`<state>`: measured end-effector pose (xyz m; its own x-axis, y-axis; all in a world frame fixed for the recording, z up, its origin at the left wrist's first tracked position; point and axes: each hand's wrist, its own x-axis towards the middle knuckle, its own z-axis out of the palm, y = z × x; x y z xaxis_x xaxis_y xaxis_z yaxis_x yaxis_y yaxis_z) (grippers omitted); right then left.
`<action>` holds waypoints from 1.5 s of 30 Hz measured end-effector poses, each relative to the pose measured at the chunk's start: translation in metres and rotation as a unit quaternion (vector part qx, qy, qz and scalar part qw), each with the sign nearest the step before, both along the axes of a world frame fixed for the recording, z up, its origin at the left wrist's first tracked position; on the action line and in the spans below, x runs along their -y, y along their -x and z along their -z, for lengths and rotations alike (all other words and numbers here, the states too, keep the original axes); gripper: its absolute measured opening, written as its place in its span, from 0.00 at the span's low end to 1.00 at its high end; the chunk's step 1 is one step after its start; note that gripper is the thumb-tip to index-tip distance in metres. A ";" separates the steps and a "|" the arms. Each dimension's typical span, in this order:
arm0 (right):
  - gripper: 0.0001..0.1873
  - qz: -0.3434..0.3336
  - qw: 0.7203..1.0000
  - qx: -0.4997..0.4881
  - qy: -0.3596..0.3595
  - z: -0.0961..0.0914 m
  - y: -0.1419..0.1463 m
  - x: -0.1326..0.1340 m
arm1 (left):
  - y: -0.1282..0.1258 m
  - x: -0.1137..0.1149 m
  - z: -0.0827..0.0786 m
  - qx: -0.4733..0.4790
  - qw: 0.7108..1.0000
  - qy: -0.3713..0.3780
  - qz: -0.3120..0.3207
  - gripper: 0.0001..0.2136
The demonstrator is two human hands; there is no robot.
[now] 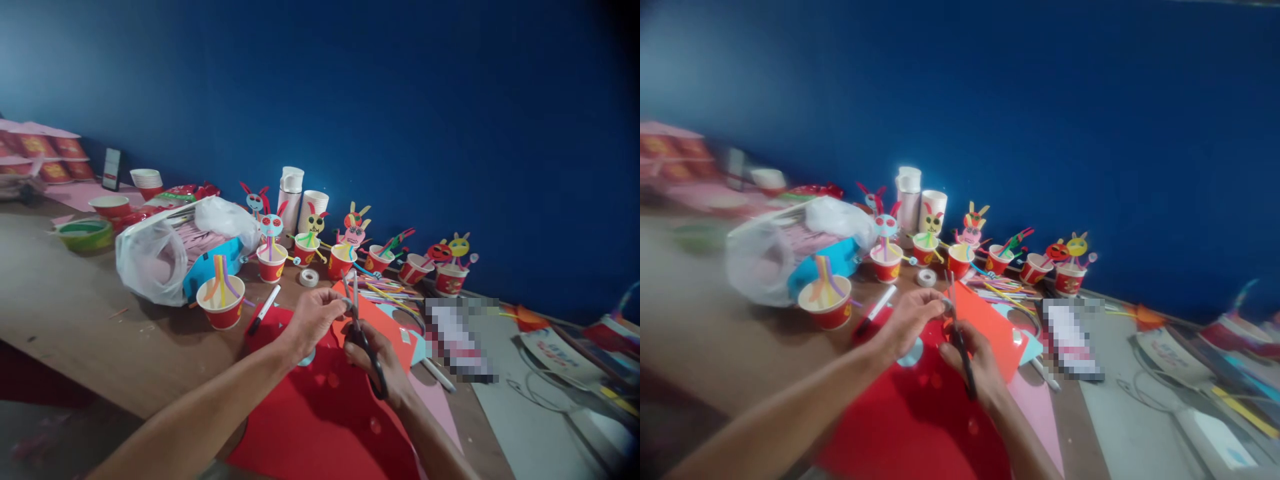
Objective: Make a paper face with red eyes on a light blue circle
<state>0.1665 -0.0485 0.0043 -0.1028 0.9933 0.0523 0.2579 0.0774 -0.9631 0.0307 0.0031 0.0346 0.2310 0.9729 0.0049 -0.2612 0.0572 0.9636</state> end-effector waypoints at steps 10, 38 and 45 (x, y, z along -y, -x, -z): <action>0.14 -0.006 1.000 0.016 0.003 0.001 -0.002 0.000 | -0.001 0.001 -0.001 -0.001 1.000 0.015 -0.002 0.03; 0.15 0.006 1.000 0.013 -0.001 -0.005 0.002 0.001 | 0.000 0.000 -0.001 0.056 0.997 0.041 0.014 0.04; 0.15 0.002 1.000 0.015 0.012 -0.006 0.001 0.001 | 0.003 -0.001 -0.004 0.057 0.997 0.033 0.032 0.03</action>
